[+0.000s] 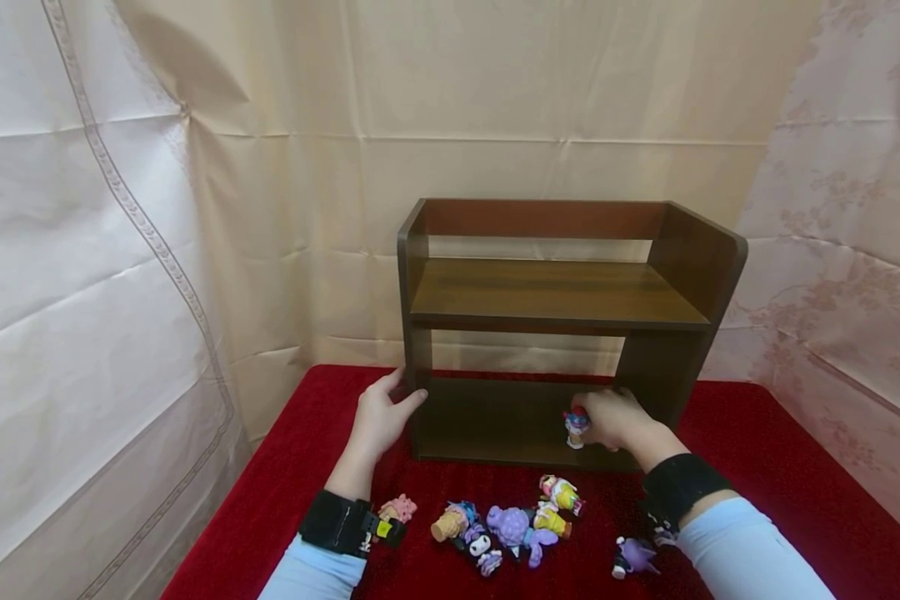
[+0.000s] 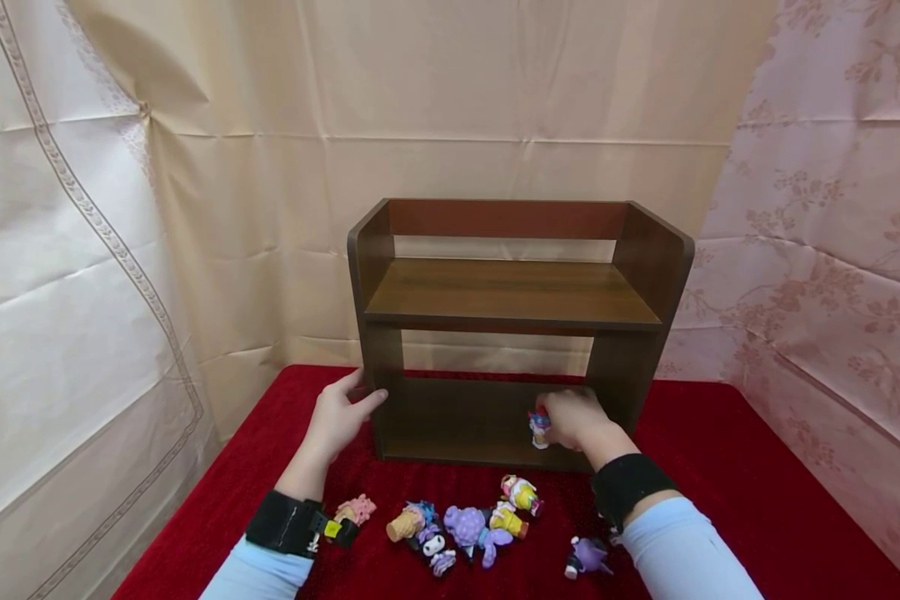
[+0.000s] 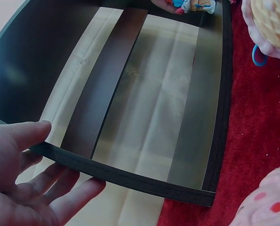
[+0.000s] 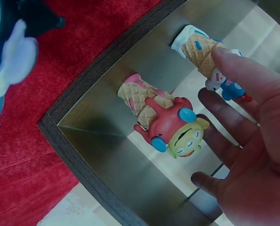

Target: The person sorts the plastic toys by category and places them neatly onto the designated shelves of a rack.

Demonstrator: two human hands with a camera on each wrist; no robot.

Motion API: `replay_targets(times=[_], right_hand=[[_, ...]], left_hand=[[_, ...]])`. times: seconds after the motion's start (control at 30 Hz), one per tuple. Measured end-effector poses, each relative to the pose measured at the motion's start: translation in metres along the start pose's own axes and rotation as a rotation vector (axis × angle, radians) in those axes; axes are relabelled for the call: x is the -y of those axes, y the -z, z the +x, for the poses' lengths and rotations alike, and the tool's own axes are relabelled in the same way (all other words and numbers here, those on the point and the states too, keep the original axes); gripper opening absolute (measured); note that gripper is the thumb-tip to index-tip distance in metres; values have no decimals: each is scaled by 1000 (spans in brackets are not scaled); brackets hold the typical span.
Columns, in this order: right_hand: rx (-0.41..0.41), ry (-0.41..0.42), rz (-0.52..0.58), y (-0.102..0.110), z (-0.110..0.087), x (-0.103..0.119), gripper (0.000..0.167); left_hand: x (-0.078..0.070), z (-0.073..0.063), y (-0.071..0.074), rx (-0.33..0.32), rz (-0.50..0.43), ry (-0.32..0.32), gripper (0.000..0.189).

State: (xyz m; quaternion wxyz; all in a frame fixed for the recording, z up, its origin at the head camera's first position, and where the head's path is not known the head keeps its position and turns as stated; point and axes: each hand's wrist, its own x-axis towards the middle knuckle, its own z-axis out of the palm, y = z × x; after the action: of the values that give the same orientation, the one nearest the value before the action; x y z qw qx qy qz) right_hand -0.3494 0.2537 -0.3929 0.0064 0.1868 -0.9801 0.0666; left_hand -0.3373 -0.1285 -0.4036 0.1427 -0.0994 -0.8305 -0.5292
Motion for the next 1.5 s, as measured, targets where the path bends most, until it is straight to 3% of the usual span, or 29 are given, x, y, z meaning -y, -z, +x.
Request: replay_targets(times=[0.1, 0.23, 0.5, 1.17, 1.5], right_hand=[[-7, -1, -1, 0, -1, -1, 54], [-4, -19, 79, 3, -4, -1, 71], [-29, -38, 302, 18, -15, 4, 68], [-124, 37, 360, 46, -45, 23, 62], [-155, 60, 464, 61, -66, 42, 63]], left_hand=[[0, 0, 0, -2, -2, -2, 58], [0, 0, 0, -4, -6, -1, 57], [-2, -1, 1, -2, 0, 2, 57], [-1, -1, 0, -5, -1, -16, 57], [-2, -1, 1, 7, -2, -11, 58]])
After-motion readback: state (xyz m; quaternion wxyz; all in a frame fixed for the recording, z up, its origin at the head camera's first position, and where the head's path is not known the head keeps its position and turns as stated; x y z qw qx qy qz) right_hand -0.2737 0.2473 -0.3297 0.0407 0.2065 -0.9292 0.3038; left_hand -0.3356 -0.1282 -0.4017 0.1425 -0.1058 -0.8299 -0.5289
